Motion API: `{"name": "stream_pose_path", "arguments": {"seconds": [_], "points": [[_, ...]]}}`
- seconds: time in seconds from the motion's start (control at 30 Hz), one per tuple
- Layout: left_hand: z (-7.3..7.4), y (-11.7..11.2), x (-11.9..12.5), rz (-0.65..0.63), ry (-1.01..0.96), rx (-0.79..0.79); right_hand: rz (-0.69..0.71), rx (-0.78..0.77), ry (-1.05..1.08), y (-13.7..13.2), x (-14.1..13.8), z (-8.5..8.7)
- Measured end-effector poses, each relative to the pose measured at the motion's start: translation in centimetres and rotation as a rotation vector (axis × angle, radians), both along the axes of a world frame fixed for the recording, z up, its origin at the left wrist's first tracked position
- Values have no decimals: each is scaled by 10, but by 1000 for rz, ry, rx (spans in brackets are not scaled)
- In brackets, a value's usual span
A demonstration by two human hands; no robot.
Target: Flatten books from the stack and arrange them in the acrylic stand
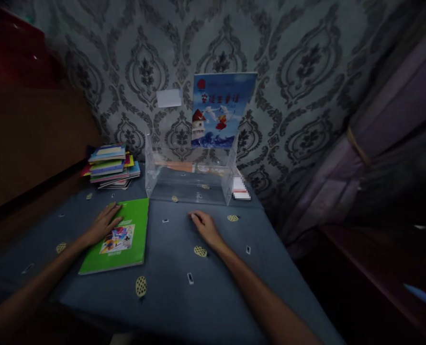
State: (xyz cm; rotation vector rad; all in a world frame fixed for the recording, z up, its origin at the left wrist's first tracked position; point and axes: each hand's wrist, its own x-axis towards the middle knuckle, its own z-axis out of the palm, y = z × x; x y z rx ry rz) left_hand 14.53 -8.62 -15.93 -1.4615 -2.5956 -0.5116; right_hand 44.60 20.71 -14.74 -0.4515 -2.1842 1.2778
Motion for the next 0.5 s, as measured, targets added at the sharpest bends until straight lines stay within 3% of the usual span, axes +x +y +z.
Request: {"name": "stream_pose_path", "arguments": {"seconds": [0.2, 0.5], "points": [[1, 16, 49, -52, -51, -20, -35, 20, 12, -1, 0, -2], [3, 101, 126, -176, -137, 62, -94, 143, 29, -2, 4, -2]]}}
